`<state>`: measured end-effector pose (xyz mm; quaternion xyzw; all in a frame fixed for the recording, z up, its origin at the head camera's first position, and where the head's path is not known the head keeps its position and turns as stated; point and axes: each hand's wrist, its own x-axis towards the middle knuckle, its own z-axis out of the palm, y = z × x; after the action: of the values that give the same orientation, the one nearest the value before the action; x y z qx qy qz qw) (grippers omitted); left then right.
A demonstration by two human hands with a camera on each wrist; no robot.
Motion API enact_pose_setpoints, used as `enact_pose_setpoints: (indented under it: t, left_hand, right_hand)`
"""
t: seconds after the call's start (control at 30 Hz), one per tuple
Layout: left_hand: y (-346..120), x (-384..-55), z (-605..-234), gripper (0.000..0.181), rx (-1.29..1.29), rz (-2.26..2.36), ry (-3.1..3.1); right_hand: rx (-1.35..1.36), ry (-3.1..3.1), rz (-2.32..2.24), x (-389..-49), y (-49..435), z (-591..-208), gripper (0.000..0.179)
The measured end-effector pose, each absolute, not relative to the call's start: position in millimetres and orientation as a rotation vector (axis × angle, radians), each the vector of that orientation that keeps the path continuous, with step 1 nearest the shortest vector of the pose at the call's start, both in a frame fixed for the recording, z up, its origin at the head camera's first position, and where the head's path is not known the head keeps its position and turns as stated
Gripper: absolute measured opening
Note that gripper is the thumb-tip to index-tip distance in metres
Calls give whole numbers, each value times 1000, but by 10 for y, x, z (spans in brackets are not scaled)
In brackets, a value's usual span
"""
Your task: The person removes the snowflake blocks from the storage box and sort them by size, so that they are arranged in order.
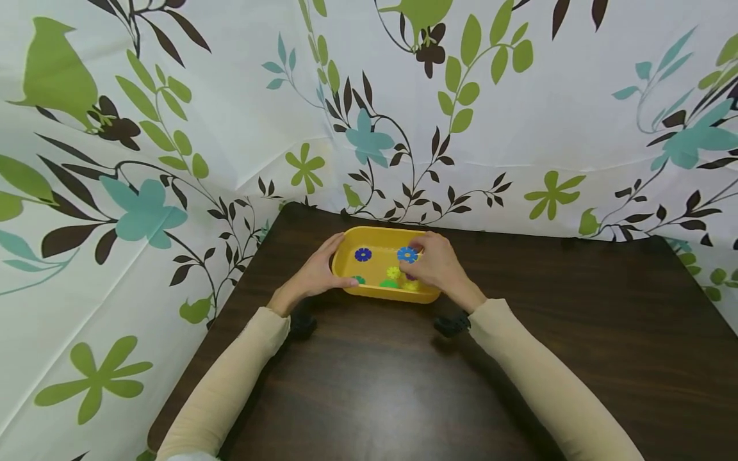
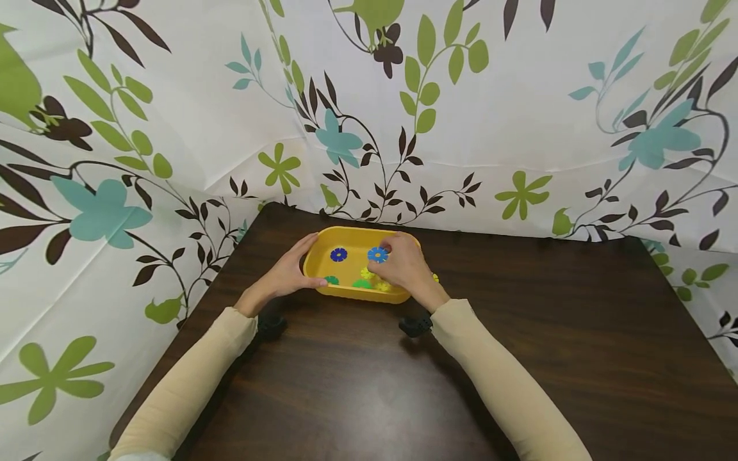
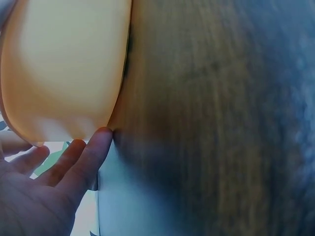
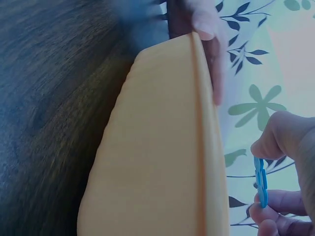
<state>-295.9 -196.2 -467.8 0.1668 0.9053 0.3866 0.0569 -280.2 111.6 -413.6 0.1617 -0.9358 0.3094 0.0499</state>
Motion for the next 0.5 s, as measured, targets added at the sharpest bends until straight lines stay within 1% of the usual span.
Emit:
enact_pose_setpoints:
  t: [0.13, 0.5]
  left_hand:
    - [-1968, -2957, -4685, 123, 515, 1166, 2747]
    - [-1964, -2941, -4654, 121, 504, 1141, 2765]
  right_hand:
    - [446, -2853, 951, -2763, 1222, -4119, 52]
    - [420, -2751, 995, -2663, 1561, -4202, 46]
